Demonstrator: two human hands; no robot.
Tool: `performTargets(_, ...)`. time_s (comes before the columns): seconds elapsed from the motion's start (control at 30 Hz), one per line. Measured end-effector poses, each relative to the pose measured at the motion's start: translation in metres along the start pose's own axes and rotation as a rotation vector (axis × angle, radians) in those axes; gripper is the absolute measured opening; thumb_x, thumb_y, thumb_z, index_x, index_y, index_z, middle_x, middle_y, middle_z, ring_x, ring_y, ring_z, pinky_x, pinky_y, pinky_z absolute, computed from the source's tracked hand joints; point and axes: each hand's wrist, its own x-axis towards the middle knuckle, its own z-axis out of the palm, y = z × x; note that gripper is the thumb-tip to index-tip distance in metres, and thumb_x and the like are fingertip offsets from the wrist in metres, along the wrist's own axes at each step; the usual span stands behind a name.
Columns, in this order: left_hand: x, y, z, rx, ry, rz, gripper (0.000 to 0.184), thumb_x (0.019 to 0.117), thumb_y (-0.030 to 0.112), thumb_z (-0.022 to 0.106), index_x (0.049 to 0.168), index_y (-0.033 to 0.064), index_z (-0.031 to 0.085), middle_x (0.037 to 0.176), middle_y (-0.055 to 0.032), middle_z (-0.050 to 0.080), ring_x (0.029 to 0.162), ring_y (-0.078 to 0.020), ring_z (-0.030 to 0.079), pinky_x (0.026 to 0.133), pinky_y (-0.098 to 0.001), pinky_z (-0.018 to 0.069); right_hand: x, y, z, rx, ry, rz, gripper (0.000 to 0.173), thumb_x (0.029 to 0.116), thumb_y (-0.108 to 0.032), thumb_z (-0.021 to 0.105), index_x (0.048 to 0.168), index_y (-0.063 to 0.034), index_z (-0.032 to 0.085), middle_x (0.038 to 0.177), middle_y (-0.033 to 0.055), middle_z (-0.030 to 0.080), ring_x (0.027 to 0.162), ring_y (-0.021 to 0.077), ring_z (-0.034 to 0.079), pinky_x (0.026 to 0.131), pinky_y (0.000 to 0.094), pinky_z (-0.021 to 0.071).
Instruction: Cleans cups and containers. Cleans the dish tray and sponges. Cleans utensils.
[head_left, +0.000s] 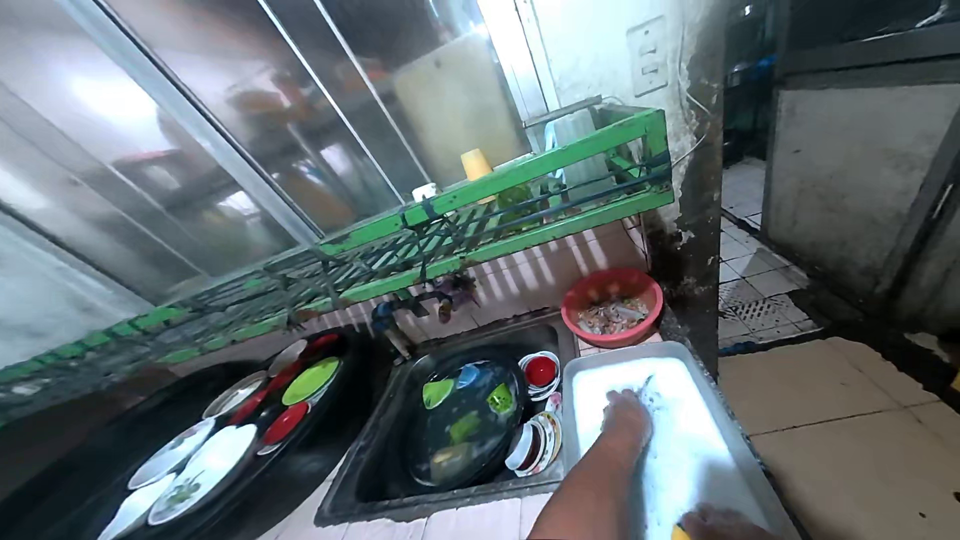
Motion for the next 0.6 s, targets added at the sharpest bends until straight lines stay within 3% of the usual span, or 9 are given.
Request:
performTargets(0.13,-0.009,-0.018,0.002,-0.07,0.009,0.084,0.05,0.1006,0.015,0.055,0.148,0.0009,0.045,0.146,-0.0222,0.054,0.132,-0.0362,0.056,0.108,-0.0536,0.0479,-0.004,-0.001,0.001,0.024,-0.026,0.034,0.047,0.1014,-0.038,0.061,0.133,-0.0034,0.061,0.133,0.0228,0.062,0.126,0.0428,0.059,0.104,0.0607,0.0481)
performTargets(0.23,-0.015,-0.046,-0.003,-0.367,0.023,0.162,0.055,0.0969,0.007,0.06,0.149,-0.0014,0.043,0.141,-0.024,0.056,0.129,-0.0336,0.058,0.108,-0.0498,0.047,-0.004,-0.002,-0.001,0.027,-0.032,0.05,0.048,0.101,-0.036,0.062,0.135,-0.0026,0.06,0.136,0.0241,0.061,0.127,0.0445,0.058,0.104,0.0616,0.0475)
performTargets(0.33,-0.026,-0.063,-0.001,-0.838,0.072,0.227,0.056,0.0956,0.007,0.067,0.146,0.002,0.043,0.12,-0.0183,0.063,0.089,-0.0225,0.065,0.078,-0.0391,0.056,-0.001,0.002,0.002,0.025,-0.014,0.006,0.05,0.0997,-0.035,0.063,0.134,0.0006,0.06,0.134,0.0274,0.06,0.126,0.0472,0.058,0.102,0.0644,0.0476)
performTargets(0.4,-0.041,-0.067,-0.004,-1.021,0.083,0.328,0.052,0.098,0.006,0.064,0.145,0.0005,0.042,0.112,-0.0131,0.066,0.082,-0.0148,0.066,0.076,-0.0309,0.0575,0.0,0.003,0.003,0.008,-0.01,-0.009,0.052,0.0992,-0.036,0.064,0.135,0.001,0.059,0.134,0.0272,0.061,0.125,0.0473,0.058,0.102,0.0643,0.0474)
performTargets(0.5,-0.046,-0.073,0.004,-0.981,-0.003,0.299,0.04,0.1,0.015,0.064,0.133,-0.003,0.052,0.1,-0.0082,0.071,0.087,-0.0139,0.069,0.085,-0.0322,0.0565,0.0,-0.001,0.001,0.002,-0.027,0.038,0.051,0.0955,-0.026,0.068,0.138,-0.0008,0.058,0.136,0.0261,0.06,0.126,0.048,0.057,0.102,0.0652,0.0472)
performTargets(0.6,-0.047,-0.067,0.008,-0.893,-0.061,0.243,0.034,0.1036,0.025,0.061,0.125,-0.0011,0.059,0.085,-0.0038,0.069,0.076,-0.0113,0.066,0.077,-0.0307,0.0561,-0.006,-0.005,-0.003,0.007,-0.024,0.07,0.049,0.0936,-0.016,0.067,0.138,0.0006,0.057,0.136,0.0258,0.06,0.126,0.0469,0.057,0.102,0.0645,0.0473)
